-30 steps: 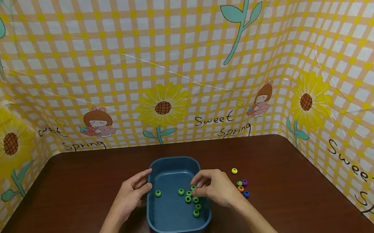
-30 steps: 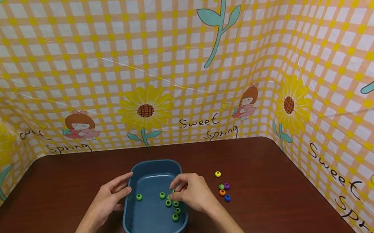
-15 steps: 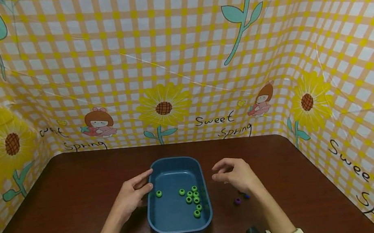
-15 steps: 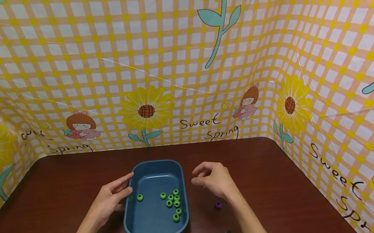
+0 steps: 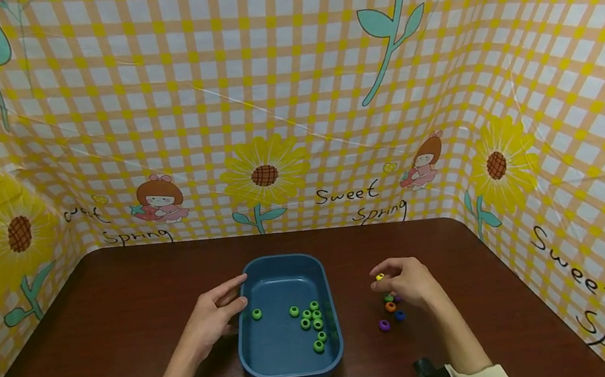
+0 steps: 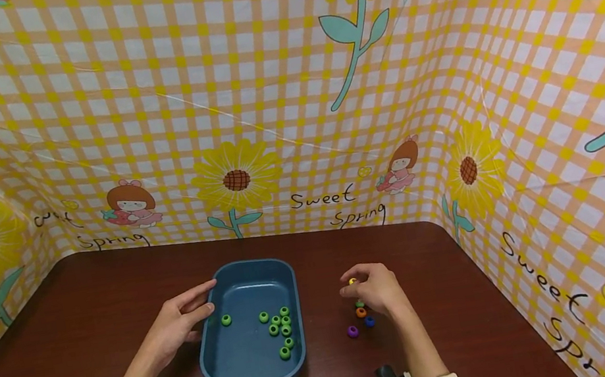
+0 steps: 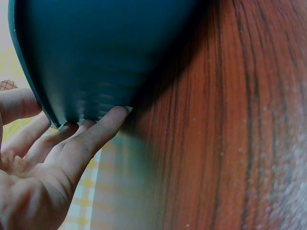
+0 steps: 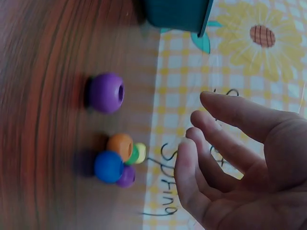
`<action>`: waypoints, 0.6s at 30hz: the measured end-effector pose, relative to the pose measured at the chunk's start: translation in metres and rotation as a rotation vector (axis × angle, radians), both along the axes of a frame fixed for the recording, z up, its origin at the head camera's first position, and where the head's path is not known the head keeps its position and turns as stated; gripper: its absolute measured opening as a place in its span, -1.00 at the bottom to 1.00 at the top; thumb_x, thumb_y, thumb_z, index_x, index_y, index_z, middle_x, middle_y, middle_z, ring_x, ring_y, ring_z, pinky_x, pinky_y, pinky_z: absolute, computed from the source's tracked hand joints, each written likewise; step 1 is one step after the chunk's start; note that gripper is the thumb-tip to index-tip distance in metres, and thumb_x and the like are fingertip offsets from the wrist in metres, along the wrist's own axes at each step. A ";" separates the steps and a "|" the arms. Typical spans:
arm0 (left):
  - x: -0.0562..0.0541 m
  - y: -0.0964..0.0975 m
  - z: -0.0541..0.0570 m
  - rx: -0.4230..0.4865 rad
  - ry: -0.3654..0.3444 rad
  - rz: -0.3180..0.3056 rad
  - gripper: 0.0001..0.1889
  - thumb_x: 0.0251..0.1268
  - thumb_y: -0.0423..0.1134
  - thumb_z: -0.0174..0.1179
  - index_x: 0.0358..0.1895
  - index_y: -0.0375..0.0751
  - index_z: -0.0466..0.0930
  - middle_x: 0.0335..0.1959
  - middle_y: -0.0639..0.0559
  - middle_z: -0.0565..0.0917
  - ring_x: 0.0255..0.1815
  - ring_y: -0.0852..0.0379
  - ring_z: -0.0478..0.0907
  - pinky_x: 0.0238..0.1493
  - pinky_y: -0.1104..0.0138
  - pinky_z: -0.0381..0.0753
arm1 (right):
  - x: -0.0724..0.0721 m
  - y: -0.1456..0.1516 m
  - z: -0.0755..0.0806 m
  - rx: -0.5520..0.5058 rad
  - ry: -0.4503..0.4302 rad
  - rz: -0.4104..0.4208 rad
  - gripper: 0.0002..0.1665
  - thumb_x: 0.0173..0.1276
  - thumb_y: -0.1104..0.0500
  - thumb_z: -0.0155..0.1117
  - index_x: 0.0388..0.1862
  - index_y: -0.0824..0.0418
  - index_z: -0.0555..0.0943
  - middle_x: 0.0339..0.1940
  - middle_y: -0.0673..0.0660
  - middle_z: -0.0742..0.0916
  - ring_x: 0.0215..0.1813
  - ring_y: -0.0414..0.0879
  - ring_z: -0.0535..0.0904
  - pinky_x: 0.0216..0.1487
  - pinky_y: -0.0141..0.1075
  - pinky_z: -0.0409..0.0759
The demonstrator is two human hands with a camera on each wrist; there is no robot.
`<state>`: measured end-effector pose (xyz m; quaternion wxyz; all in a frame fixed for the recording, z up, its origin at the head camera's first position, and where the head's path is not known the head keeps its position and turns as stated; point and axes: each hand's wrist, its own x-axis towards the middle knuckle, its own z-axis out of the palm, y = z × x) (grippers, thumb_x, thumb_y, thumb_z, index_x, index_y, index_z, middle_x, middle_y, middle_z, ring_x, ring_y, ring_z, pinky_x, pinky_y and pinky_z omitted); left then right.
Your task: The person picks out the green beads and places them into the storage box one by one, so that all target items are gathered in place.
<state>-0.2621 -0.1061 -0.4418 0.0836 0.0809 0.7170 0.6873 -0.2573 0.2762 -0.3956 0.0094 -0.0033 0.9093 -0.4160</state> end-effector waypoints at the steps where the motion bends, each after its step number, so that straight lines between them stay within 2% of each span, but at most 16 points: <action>1: 0.000 0.000 0.000 0.002 0.000 -0.001 -0.45 0.52 -0.40 0.09 0.53 -0.16 0.32 0.51 -0.32 0.35 0.35 -0.37 0.49 -0.02 -0.15 0.69 | 0.000 0.002 -0.001 -0.003 -0.012 0.001 -0.64 0.26 0.18 0.48 0.01 0.29 0.72 -0.31 0.11 0.79 -0.34 0.03 0.62 -0.36 -0.23 0.54; 8: 0.000 -0.001 0.000 -0.001 0.001 -0.002 -0.45 0.52 -0.40 0.10 0.53 -0.16 0.32 0.52 -0.31 0.34 0.35 -0.37 0.49 -0.01 -0.15 0.68 | -0.005 0.017 -0.006 -0.031 -0.060 0.041 -0.61 0.27 0.24 0.45 0.05 0.38 0.69 -0.12 0.26 0.81 -0.20 -0.01 0.71 -0.13 -0.09 0.71; 12: 0.000 -0.001 0.001 0.000 0.007 -0.002 -0.45 0.52 -0.39 0.11 0.53 -0.16 0.33 0.51 -0.31 0.35 0.35 -0.37 0.50 -0.02 -0.16 0.69 | -0.006 0.023 -0.009 -0.020 -0.078 0.043 -0.66 0.26 0.31 0.39 0.01 0.41 0.70 -0.19 0.25 0.81 -0.19 -0.02 0.72 -0.12 -0.10 0.72; 15: 0.000 -0.002 0.000 0.008 0.011 -0.010 -0.44 0.51 -0.39 0.11 0.53 -0.17 0.32 0.51 -0.32 0.35 0.34 -0.37 0.50 -0.02 -0.15 0.69 | -0.006 0.025 -0.011 -0.010 -0.095 0.010 -0.70 0.22 0.36 0.35 -0.04 0.38 0.72 -0.27 0.17 0.79 -0.24 -0.05 0.69 -0.16 -0.15 0.70; 18: 0.000 -0.002 -0.001 0.014 0.011 -0.014 -0.44 0.51 -0.39 0.11 0.53 -0.17 0.31 0.51 -0.32 0.35 0.34 -0.38 0.49 -0.03 -0.15 0.69 | -0.007 0.025 -0.013 -0.002 -0.090 0.010 -0.69 0.17 0.40 0.35 -0.07 0.38 0.73 -0.28 0.19 0.75 -0.27 -0.06 0.66 -0.20 -0.16 0.68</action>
